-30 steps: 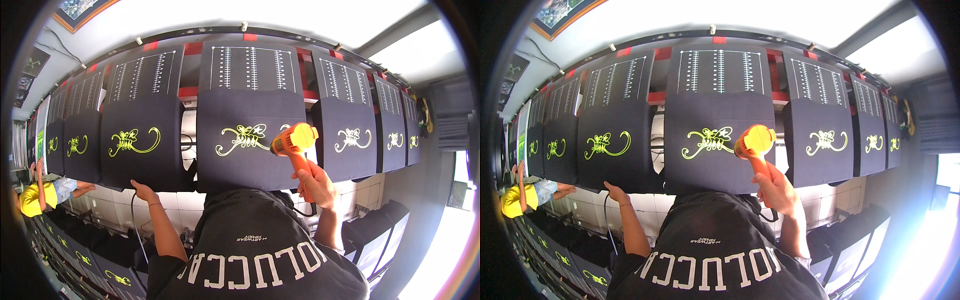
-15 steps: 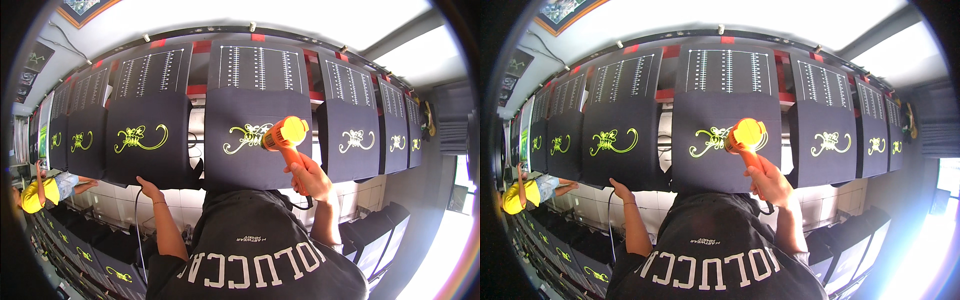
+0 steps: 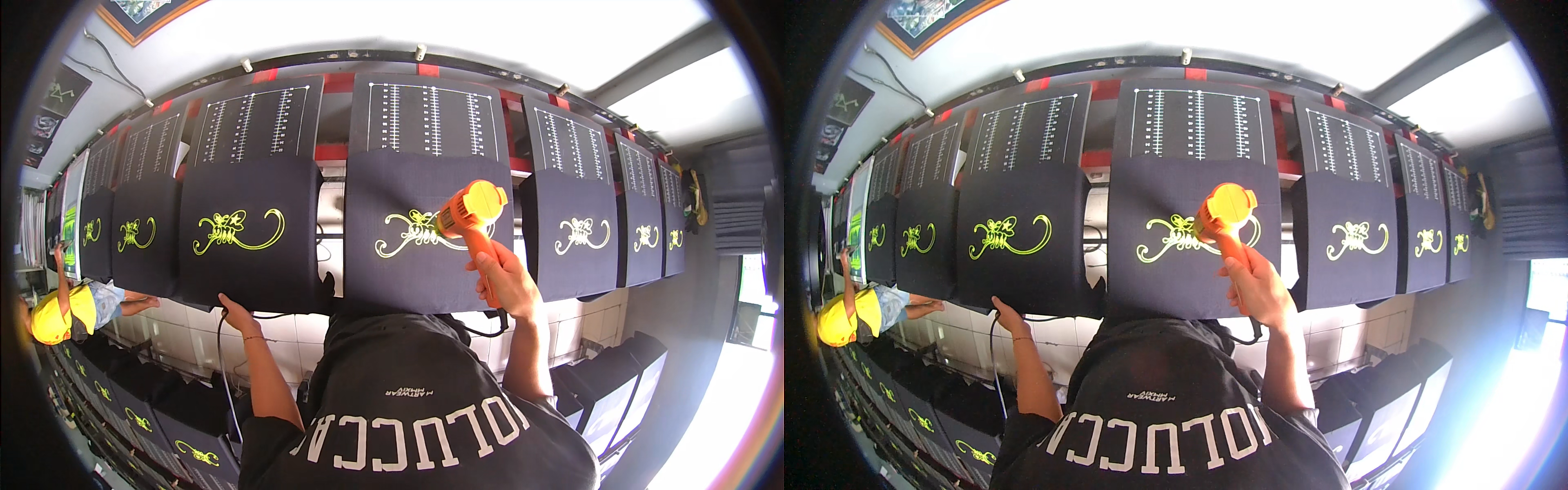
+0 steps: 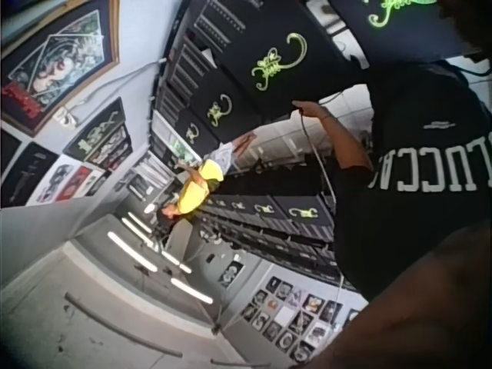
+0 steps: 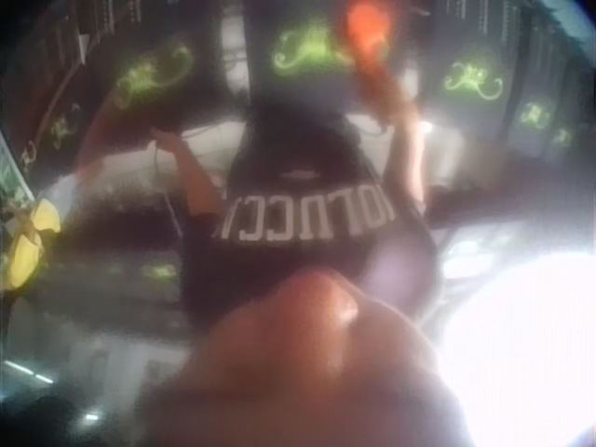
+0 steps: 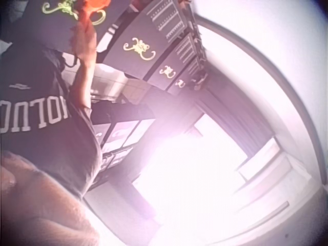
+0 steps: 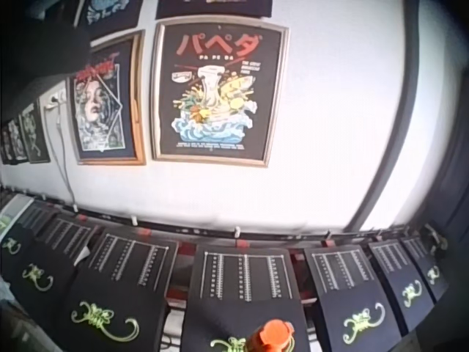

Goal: The person uses a heat gun to dry the yellow ink on several black t-shirts mounted on printing boards in a workshop.

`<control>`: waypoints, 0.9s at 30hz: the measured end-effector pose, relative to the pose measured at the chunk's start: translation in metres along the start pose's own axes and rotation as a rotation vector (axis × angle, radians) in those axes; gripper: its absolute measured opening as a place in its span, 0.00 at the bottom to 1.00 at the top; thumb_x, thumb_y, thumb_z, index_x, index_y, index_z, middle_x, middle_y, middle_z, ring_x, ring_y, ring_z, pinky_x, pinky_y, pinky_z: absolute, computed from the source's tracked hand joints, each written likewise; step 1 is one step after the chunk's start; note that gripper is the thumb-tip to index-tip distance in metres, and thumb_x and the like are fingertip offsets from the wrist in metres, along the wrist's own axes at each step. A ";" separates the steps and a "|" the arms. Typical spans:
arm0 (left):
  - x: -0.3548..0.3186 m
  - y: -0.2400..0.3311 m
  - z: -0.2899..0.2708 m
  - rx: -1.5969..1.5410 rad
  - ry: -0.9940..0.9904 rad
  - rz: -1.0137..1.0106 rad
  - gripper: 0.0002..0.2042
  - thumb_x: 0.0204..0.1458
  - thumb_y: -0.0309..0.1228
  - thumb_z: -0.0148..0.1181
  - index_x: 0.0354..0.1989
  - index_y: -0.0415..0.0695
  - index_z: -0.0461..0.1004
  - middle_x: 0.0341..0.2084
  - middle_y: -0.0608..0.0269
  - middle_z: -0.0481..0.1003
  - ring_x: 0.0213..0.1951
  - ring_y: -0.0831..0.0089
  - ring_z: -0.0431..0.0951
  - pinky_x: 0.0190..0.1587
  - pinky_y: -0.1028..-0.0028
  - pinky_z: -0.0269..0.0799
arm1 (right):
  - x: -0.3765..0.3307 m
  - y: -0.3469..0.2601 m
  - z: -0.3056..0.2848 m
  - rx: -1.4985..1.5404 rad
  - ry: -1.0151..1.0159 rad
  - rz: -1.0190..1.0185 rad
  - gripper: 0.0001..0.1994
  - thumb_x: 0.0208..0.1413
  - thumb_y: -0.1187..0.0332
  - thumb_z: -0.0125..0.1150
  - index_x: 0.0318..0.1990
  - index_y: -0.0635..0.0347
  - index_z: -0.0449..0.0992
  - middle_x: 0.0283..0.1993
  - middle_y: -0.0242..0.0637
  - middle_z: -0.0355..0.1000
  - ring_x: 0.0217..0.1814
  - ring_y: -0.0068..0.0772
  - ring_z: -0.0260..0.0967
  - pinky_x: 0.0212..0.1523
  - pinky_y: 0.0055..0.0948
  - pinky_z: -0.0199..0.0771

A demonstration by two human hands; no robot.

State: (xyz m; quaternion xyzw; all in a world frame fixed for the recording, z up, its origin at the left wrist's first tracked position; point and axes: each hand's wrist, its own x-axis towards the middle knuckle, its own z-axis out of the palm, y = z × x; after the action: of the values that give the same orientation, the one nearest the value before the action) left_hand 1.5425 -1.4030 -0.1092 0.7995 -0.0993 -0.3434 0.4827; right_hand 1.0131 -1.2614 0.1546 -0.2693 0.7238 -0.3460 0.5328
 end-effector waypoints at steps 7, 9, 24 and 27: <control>-0.003 0.012 0.014 -0.265 -0.082 -0.013 0.37 0.62 0.57 0.47 0.61 0.29 0.67 0.59 0.49 0.72 0.56 0.55 0.76 0.60 0.63 0.72 | -0.003 0.001 0.002 0.065 0.107 0.007 0.15 0.66 0.62 0.51 0.53 0.63 0.71 0.37 0.35 0.74 0.23 0.20 0.68 0.19 0.21 0.69; -0.004 0.012 0.014 -0.324 -0.104 -0.021 0.36 0.63 0.56 0.46 0.61 0.29 0.67 0.59 0.50 0.71 0.56 0.56 0.75 0.61 0.64 0.71 | -0.004 0.000 0.010 0.024 0.152 0.021 0.18 0.66 0.59 0.51 0.57 0.62 0.71 0.38 0.34 0.74 0.24 0.18 0.67 0.23 0.21 0.71; -0.016 0.021 0.017 -0.332 -0.129 -0.035 0.35 0.65 0.55 0.40 0.64 0.32 0.65 0.61 0.50 0.70 0.57 0.53 0.74 0.61 0.60 0.70 | 0.019 -0.006 0.014 0.049 0.220 0.017 0.18 0.66 0.58 0.52 0.54 0.61 0.72 0.38 0.33 0.74 0.25 0.18 0.67 0.25 0.22 0.73; -0.017 0.022 0.017 -0.328 -0.112 -0.057 0.35 0.65 0.55 0.41 0.63 0.32 0.66 0.61 0.50 0.70 0.57 0.54 0.74 0.61 0.61 0.70 | 0.022 -0.005 0.009 0.061 0.192 0.022 0.17 0.66 0.59 0.52 0.53 0.62 0.72 0.38 0.34 0.74 0.25 0.19 0.67 0.25 0.22 0.73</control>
State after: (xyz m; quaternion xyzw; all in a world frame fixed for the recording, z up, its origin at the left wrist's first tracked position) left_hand 1.5229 -1.4183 -0.0881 0.6920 -0.0461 -0.4127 0.5905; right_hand 1.0154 -1.2837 0.1441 -0.2105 0.7636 -0.3863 0.4727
